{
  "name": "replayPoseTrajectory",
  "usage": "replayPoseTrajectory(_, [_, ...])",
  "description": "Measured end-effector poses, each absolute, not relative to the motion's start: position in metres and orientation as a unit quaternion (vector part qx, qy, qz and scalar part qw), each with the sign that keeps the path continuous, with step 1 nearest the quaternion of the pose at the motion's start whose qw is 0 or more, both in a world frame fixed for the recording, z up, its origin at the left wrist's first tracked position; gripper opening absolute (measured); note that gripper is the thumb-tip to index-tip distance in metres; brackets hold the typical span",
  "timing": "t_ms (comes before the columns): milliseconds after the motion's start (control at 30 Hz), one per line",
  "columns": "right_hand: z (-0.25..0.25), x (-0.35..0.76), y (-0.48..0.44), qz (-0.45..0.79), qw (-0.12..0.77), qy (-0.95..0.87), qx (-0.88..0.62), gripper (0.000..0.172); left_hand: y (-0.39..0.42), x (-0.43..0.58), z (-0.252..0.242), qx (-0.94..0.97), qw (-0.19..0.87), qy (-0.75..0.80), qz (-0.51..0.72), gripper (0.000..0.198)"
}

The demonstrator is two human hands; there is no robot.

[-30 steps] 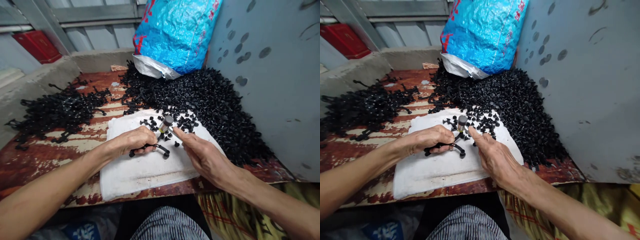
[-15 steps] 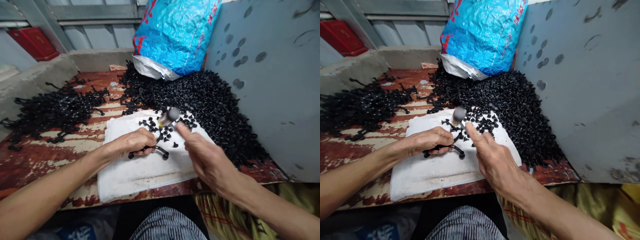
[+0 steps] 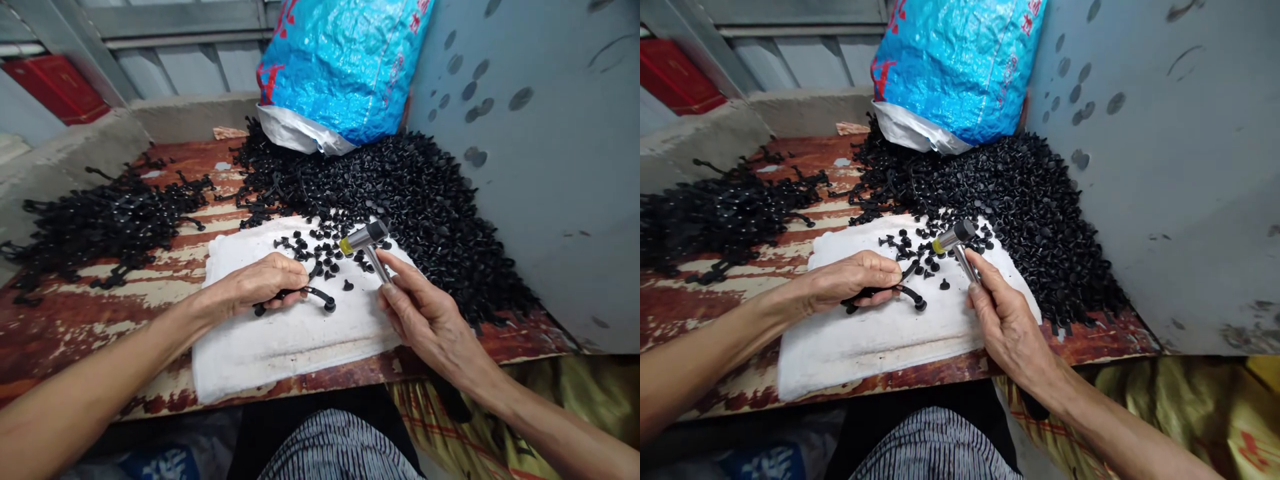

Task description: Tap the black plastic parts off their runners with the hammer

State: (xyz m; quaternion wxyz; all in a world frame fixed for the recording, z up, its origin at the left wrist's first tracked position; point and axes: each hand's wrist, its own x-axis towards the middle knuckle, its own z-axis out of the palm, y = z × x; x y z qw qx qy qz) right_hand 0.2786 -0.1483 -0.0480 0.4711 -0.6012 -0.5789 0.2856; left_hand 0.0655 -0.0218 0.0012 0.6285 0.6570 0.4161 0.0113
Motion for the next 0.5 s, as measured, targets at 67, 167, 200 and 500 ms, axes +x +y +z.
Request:
replayPoseTrajectory(67, [-0.0499,0.2794,-0.1486,0.301,0.474,-0.568,-0.602,0.048,-0.0217,0.0662,0.0013,0.661,0.626,0.412,0.01,0.024])
replayPoseTrajectory(167, [-0.0489,0.28,-0.1489,0.311,0.478,-0.565,-0.596,0.047,-0.0214,0.0663,0.0002,0.661,0.627,0.412,0.012,0.024])
replayPoseTrajectory(200, [-0.0483,0.2801,-0.1492,0.312,0.477,-0.565,-0.597,0.048,-0.0214,0.0663,-0.0002,0.659,0.628,0.415,0.013,0.024])
replayPoseTrajectory(500, [-0.0489,0.2826,-0.1493,0.249,0.443,-0.608,-0.61,0.047,-0.0216,0.0683,-0.0002,0.658,0.618,0.43,0.005,0.021])
